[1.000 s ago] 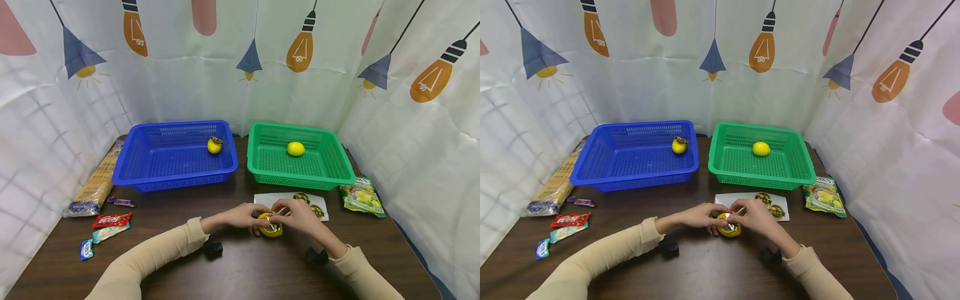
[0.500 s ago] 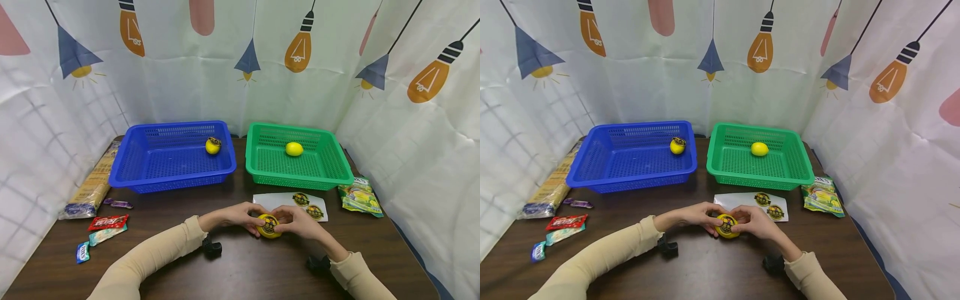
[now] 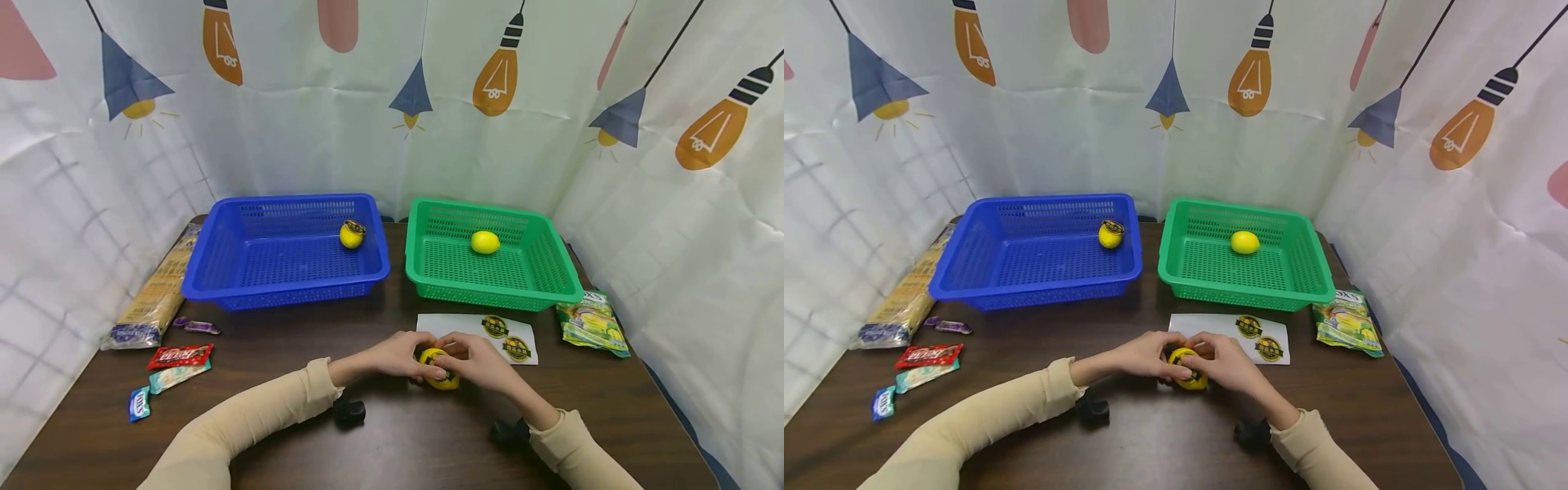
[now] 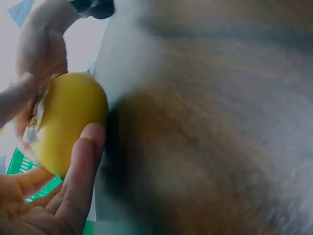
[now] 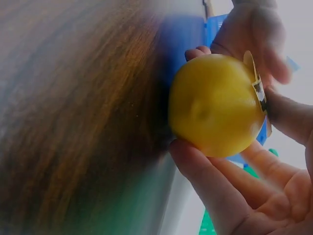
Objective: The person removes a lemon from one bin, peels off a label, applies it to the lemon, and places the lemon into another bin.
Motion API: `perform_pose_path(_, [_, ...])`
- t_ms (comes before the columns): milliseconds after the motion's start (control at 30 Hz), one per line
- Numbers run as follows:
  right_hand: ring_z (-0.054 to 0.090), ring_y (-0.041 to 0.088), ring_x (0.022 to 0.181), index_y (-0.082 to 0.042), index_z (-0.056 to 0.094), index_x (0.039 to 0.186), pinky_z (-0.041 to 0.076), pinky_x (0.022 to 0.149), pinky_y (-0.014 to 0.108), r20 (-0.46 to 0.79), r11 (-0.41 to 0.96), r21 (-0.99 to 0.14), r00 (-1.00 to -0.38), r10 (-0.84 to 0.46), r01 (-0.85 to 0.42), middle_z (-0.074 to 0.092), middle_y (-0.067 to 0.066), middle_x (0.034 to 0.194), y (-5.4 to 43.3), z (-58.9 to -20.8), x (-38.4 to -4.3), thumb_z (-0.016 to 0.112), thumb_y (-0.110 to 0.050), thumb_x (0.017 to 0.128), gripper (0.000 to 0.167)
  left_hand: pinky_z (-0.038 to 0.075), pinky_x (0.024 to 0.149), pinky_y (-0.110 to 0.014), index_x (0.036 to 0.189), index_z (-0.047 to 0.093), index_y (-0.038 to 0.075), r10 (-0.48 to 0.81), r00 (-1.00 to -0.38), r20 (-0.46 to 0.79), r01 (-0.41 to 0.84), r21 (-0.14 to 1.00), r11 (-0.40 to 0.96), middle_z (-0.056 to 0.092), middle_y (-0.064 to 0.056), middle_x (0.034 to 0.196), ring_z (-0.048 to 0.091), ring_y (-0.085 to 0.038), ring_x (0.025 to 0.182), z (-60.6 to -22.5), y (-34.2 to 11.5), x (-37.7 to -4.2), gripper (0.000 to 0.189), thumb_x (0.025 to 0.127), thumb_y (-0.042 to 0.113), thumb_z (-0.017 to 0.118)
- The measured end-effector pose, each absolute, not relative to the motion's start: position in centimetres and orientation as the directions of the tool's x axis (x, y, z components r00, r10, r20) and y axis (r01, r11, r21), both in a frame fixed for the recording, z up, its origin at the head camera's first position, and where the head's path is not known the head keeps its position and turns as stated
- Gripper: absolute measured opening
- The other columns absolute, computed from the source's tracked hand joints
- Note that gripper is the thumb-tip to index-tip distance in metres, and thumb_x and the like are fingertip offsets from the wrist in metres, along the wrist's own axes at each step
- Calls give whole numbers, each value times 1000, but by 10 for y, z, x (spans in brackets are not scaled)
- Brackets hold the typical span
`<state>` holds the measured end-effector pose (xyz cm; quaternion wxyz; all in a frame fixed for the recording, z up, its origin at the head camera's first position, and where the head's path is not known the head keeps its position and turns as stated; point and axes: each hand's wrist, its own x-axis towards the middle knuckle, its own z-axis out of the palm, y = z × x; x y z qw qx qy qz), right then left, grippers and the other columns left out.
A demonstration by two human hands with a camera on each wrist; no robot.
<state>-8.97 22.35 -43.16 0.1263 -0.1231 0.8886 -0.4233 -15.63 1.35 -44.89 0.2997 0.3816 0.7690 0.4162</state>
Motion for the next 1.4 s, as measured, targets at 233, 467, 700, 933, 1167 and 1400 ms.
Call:
perform_pose_path(233, [73,21,102,-14,69,119,58,71,24,-158,575,-816,-936,-314,-55,75,13,114,224,-432,-94,66,-38,95,34,50,63,-18,113,62,21,803,-584,-115,347,859,376,67,10,81,64,-4,57,-449,14,-152,37,85,39,78])
perform_pose_path(467, [70,13,96,-4,69,121,61,70,30,-238,491,-868,-930,-280,74,73,21,116,229,-436,-98,65,-34,96,39,48,61,-16,114,62,17,787,-616,-40,429,821,378,71,4,86,59,1,64,-452,16,-146,45,80,40,82])
perform_pose_path(700, [67,8,90,-1,68,121,62,71,32,-264,452,-884,-928,-262,124,73,22,114,227,-436,-100,64,-33,97,40,48,65,-14,116,63,18,774,-632,24,494,782,380,73,2,99,58,1,76,-456,15,-144,50,78,43,83])
perform_pose_path(933, [66,8,83,-5,63,115,55,64,26,-176,532,-846,-958,-229,28,75,20,109,226,-436,-103,64,-31,98,31,52,86,-18,133,58,21,804,-593,43,559,741,373,71,5,123,63,-1,100,-458,11,-151,71,73,46,86])
perform_pose_path(1167, [72,12,86,-13,67,112,56,73,28,-140,638,-769,-963,-228,-39,78,11,101,230,-414,-120,64,-40,96,31,55,73,-18,136,61,21,835,-542,98,609,730,310,72,2,119,68,-3,80,-452,10,-168,66,76,37,86])
perform_pose_path(1400, [70,15,84,-13,66,117,59,75,33,-235,637,-771,-935,-267,12,76,13,108,235,-410,-131,64,-43,95,38,52,102,-29,139,56,15,847,-513,140,676,674,298,64,0,135,63,-14,120,-457,10,-173,75,74,37,88])
